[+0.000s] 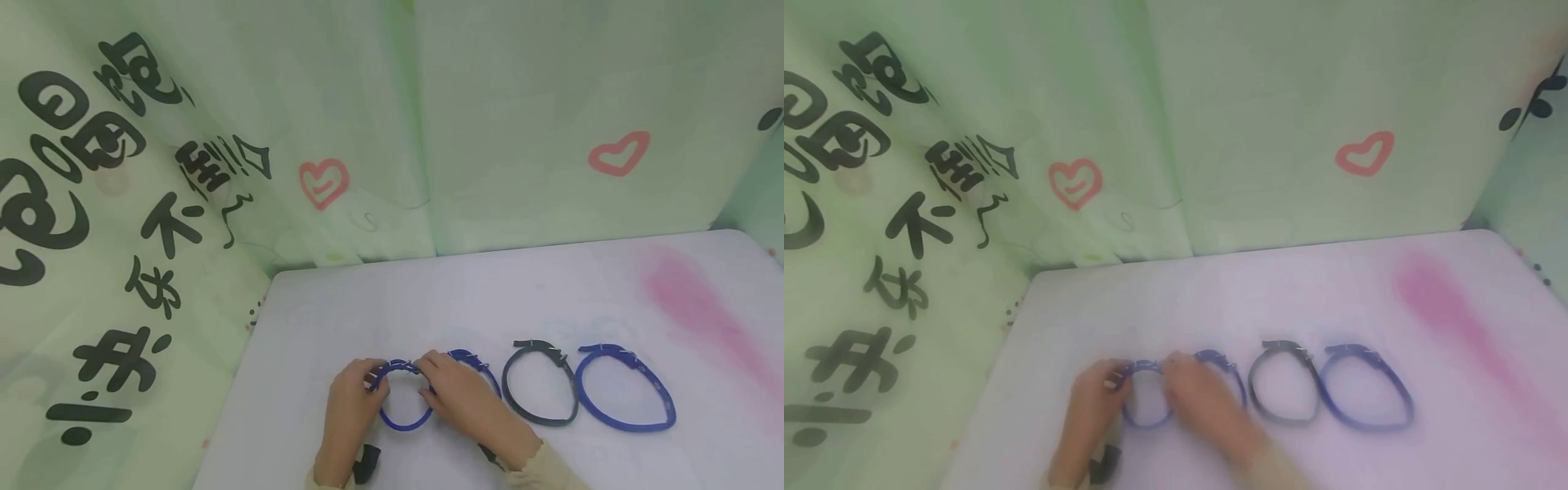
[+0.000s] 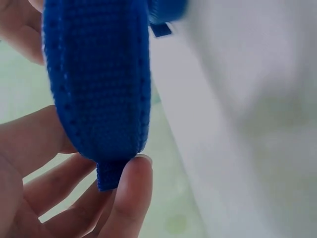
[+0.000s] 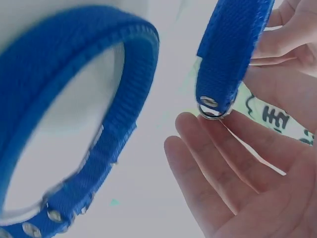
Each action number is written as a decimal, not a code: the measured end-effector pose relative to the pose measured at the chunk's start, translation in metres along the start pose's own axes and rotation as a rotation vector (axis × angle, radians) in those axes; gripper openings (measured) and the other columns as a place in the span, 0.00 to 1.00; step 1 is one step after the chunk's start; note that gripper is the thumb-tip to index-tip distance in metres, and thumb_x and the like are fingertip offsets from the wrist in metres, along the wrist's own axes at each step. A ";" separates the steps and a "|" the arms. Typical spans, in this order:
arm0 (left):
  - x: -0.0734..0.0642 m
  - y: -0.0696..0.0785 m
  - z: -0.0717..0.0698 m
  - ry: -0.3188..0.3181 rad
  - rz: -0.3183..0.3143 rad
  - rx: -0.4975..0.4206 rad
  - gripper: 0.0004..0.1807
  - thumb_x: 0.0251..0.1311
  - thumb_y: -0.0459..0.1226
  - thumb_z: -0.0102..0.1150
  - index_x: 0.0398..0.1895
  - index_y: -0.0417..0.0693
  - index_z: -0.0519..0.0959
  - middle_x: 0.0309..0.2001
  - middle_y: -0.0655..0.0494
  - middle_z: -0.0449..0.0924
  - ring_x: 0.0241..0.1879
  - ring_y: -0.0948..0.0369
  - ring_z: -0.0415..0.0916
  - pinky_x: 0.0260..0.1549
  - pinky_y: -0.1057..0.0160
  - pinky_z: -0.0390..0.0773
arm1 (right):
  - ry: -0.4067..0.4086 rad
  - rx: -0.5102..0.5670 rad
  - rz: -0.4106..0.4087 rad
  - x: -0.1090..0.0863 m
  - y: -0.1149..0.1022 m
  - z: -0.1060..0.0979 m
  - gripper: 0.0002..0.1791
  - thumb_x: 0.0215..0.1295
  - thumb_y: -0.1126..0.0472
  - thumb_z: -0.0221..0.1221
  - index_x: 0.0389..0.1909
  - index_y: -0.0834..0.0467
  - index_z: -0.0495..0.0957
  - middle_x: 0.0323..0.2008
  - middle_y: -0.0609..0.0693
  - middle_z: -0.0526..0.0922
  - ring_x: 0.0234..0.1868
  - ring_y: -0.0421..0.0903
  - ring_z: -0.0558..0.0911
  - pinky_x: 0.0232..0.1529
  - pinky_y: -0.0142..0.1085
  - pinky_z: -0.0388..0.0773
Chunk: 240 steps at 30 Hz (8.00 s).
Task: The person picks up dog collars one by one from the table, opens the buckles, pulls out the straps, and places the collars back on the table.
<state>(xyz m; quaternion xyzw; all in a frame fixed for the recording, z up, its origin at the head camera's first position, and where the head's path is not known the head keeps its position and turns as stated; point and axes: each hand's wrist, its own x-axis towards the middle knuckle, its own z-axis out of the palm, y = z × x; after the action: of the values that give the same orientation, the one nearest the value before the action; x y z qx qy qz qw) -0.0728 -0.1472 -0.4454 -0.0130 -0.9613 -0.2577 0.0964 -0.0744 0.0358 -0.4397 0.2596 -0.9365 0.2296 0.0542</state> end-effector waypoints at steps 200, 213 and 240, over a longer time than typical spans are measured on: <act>0.032 0.079 0.039 -0.600 -0.039 -0.781 0.18 0.67 0.51 0.59 0.43 0.47 0.87 0.38 0.56 0.88 0.39 0.67 0.82 0.37 0.66 0.84 | 0.384 0.207 0.074 -0.038 0.058 -0.079 0.17 0.58 0.70 0.68 0.45 0.49 0.87 0.35 0.38 0.86 0.35 0.37 0.84 0.36 0.32 0.84; 0.031 0.085 0.044 -0.580 -0.109 -0.875 0.11 0.64 0.41 0.64 0.42 0.42 0.86 0.35 0.50 0.89 0.34 0.62 0.86 0.31 0.62 0.86 | 0.360 0.252 0.090 -0.037 0.059 -0.071 0.11 0.59 0.69 0.67 0.42 0.57 0.85 0.38 0.44 0.85 0.32 0.39 0.85 0.33 0.34 0.85; 0.015 0.093 0.046 -0.430 -0.116 -0.908 0.11 0.59 0.41 0.69 0.39 0.43 0.88 0.30 0.51 0.89 0.32 0.65 0.86 0.30 0.68 0.85 | 0.352 0.118 0.065 -0.036 0.059 -0.065 0.10 0.57 0.75 0.65 0.34 0.57 0.82 0.32 0.43 0.82 0.29 0.36 0.76 0.29 0.31 0.80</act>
<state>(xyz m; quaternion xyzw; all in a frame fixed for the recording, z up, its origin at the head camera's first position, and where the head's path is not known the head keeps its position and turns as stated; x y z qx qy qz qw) -0.0886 -0.0440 -0.4360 -0.0530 -0.7495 -0.6462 -0.1334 -0.0745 0.1269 -0.4131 0.1878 -0.9053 0.3278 0.1942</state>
